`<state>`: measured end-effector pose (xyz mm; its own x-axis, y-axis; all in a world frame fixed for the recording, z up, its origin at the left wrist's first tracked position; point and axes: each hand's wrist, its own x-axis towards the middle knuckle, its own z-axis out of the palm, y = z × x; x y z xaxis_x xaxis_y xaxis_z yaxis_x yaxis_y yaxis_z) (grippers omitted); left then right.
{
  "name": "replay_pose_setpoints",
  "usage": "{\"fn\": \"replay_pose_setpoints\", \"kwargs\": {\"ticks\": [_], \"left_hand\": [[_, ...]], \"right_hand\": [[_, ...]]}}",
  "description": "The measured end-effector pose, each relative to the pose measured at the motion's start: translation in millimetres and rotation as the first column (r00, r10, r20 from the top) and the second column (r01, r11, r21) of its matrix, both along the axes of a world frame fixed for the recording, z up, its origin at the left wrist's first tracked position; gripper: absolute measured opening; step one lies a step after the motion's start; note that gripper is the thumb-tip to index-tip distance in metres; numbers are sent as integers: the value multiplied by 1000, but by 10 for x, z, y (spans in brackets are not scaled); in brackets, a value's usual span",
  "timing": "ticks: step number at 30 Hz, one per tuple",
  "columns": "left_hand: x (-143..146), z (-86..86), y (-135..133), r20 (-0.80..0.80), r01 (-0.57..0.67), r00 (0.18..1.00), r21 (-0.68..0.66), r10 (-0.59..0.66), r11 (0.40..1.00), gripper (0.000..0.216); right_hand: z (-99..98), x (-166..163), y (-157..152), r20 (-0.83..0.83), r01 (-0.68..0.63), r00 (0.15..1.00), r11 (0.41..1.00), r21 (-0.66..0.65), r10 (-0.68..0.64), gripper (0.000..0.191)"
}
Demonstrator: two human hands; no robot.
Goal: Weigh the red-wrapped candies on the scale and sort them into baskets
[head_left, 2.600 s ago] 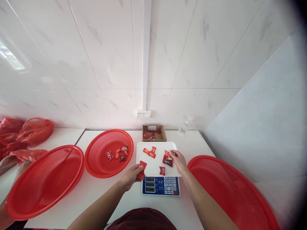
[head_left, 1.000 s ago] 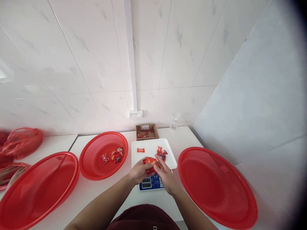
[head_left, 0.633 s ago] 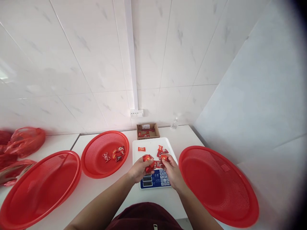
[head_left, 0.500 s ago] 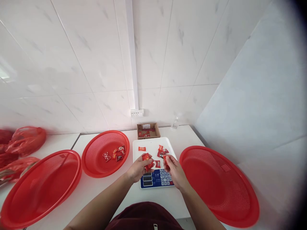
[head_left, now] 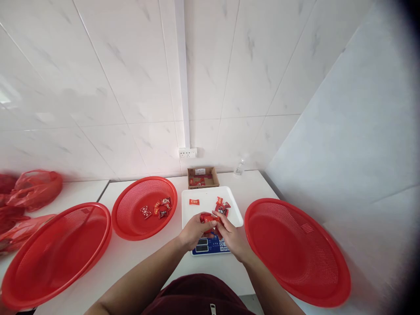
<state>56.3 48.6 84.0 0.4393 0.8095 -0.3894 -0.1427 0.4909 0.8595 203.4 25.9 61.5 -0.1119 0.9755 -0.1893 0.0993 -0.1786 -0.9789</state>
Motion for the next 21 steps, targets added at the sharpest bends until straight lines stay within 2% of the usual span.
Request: {"fn": "replay_pose_setpoints", "kwargs": {"ticks": [4,7,10,13,17,21], "left_hand": [[-6,-33,27,-36,-82,996,39,84,996,35],[-18,-28,33,1,-115,993,0,115,993,35],[-19,-15,31,40,-143,989,-64,145,988,35],[-23,-17,31,57,-126,989,-121,133,985,37],[-40,-19,27,69,-52,996,-120,61,991,38],[-49,8,17,74,-96,992,-92,103,991,36]], "right_hand": [[25,15,-9,11,-40,999,999,29,39,45],[67,31,0,0,-17,1000,1000,-17,17,38],[91,42,5,38,-25,999,998,-61,27,42],[98,57,-5,66,-39,997,999,-9,39,44],[128,75,-27,92,-109,990,994,25,106,45],[175,70,-38,69,-158,985,987,35,155,44]]}}
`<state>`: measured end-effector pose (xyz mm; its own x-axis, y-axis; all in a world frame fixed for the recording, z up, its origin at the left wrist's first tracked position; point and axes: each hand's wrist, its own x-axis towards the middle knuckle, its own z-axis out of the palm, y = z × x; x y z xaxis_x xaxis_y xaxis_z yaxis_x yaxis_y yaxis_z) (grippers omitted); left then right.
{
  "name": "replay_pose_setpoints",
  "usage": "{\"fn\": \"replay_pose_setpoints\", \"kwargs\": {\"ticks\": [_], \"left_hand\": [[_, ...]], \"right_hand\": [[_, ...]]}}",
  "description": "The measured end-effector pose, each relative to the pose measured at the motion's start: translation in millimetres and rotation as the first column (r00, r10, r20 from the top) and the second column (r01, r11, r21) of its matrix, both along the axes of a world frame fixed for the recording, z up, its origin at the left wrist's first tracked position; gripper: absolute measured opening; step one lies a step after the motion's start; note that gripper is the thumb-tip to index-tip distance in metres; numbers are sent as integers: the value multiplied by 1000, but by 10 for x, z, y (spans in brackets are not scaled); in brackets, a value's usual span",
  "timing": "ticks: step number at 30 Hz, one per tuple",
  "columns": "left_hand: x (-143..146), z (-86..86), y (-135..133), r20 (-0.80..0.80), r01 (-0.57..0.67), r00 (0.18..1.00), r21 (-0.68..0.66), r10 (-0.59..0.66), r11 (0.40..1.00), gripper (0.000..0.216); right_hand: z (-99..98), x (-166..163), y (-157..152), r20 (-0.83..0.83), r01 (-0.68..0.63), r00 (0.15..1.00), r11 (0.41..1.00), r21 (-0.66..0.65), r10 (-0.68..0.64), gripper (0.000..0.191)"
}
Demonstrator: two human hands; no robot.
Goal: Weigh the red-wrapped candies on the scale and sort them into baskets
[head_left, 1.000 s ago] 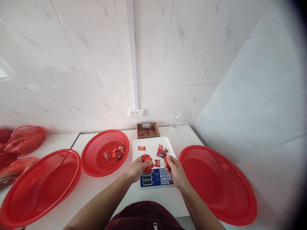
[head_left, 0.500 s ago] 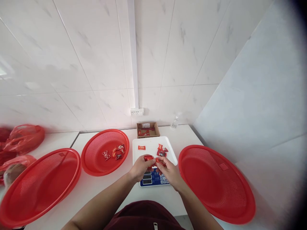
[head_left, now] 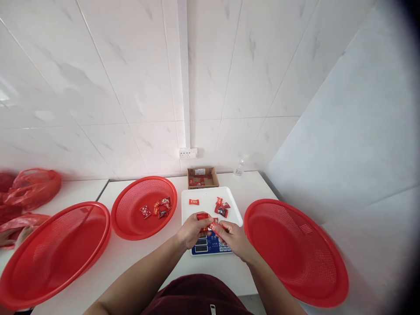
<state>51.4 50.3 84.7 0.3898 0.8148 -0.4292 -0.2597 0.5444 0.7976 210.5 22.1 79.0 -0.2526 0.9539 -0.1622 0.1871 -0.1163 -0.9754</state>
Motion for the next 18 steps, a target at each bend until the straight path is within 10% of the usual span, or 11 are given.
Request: {"fn": "replay_pose_setpoints", "kwargs": {"ticks": [13,18], "left_hand": [[60,88,5,-167,25,986,321,30,947,32],[50,76,44,-27,-73,997,100,76,992,30]], "right_hand": [[-1,8,15,-88,-52,995,995,-86,44,36],[39,-19,54,-95,32,995,998,-50,-37,36]]}}
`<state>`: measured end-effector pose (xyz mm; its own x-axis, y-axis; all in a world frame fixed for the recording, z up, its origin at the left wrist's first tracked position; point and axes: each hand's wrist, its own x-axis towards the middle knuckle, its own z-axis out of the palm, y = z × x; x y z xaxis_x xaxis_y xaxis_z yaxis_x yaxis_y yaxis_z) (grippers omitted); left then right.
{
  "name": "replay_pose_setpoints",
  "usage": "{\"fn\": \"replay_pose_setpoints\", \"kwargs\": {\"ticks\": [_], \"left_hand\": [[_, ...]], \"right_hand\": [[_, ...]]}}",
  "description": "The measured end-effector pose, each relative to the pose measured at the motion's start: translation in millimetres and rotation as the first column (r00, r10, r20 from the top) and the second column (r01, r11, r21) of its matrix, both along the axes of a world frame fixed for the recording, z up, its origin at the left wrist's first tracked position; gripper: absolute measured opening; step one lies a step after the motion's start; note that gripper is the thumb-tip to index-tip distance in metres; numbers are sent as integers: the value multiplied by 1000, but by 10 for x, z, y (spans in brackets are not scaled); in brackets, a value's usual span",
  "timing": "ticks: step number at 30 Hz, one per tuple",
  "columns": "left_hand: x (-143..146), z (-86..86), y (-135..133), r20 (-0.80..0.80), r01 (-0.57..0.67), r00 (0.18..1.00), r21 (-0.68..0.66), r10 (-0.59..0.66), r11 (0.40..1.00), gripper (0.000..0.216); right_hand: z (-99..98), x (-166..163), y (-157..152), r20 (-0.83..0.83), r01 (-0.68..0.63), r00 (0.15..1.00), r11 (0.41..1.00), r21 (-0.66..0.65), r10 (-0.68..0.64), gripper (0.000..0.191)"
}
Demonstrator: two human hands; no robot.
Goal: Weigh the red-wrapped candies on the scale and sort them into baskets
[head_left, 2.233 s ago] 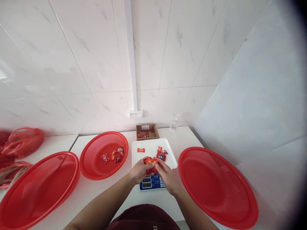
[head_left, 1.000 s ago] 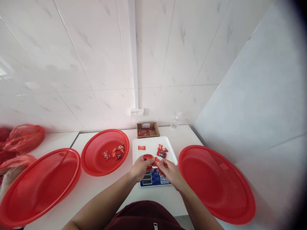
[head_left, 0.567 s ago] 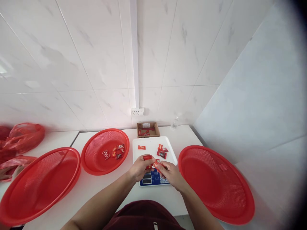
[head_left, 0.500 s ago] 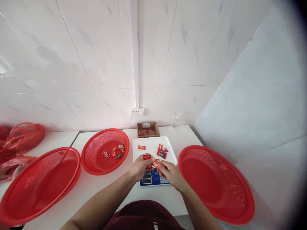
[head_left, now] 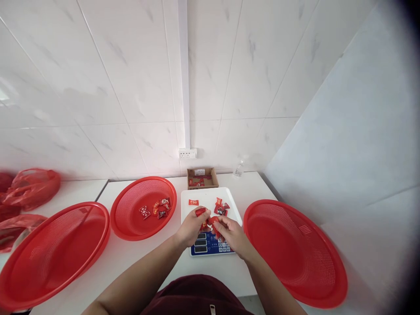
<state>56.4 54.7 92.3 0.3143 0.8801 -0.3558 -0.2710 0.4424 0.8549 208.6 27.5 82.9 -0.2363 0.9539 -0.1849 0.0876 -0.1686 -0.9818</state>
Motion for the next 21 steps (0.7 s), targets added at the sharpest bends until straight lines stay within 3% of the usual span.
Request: {"fn": "replay_pose_setpoints", "kwargs": {"ticks": [3,5,11,18,21], "left_hand": [[-55,-36,47,196,-9,979,-223,53,975,17],[-96,-52,64,284,18,957,-261,58,965,18],[-135,-51,22,259,80,965,-148,-39,986,40],[-70,-53,-22,25,131,991,-18,-130,991,43],[-61,-61,-27,-25,138,990,24,-137,990,46]], "right_hand": [[-38,21,40,-148,158,975,984,-81,-169,37],[-75,49,67,-244,233,931,957,-172,-270,36],[-104,70,100,-367,259,869,937,-235,-333,36],[-69,-8,97,-199,173,960,976,-134,-197,37],[-97,-16,102,-138,195,969,977,-83,-205,37]]}}
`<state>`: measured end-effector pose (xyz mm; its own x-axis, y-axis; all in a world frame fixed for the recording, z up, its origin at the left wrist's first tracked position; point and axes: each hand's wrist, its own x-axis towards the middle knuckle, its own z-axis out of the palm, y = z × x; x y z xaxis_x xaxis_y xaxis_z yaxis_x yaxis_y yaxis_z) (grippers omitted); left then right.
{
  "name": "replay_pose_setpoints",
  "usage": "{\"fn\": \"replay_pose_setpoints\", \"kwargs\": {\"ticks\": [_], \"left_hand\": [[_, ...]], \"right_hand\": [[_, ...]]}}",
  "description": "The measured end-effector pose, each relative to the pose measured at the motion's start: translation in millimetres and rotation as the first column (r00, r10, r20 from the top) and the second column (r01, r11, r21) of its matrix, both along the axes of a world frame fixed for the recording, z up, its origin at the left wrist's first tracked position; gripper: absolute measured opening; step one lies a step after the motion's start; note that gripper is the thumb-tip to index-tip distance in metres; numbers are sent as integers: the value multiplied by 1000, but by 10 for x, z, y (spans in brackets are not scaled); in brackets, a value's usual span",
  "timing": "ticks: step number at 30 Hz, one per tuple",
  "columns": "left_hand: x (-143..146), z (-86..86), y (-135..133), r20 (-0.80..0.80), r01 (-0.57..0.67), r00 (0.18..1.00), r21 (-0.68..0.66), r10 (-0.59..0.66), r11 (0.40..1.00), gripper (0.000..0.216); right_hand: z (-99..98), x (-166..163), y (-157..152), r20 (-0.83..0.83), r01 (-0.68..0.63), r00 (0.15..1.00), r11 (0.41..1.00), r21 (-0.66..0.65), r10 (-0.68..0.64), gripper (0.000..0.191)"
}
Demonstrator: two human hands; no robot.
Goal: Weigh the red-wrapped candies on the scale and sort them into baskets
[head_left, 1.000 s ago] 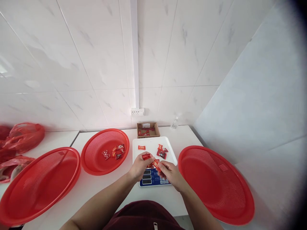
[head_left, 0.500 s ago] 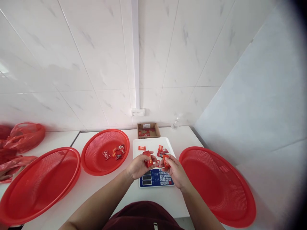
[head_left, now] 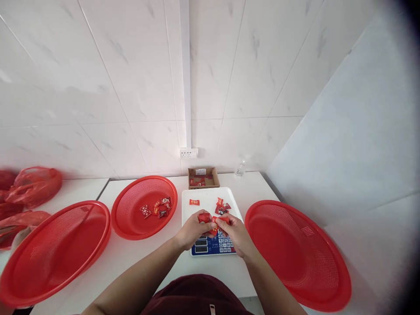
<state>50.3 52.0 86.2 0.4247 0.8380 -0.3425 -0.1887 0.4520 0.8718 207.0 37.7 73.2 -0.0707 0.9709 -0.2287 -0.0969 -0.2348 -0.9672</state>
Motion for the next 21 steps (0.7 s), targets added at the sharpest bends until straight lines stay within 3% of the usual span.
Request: {"fn": "replay_pose_setpoints", "kwargs": {"ticks": [5,10,16,21], "left_hand": [[8,-2,-23,-118,84,990,42,-78,996,46],[1,17,-27,-138,104,986,103,-89,989,44],[-33,55,-15,-159,211,967,68,-198,975,44],[-5,50,-26,-96,157,983,25,-154,987,42]], "right_hand": [[-57,-1,19,2,94,996,994,49,-94,37],[-14,2,29,-71,32,997,999,-1,-32,39],[-10,58,25,115,-112,987,993,25,108,46],[-50,64,28,200,-64,979,994,85,46,47]]}}
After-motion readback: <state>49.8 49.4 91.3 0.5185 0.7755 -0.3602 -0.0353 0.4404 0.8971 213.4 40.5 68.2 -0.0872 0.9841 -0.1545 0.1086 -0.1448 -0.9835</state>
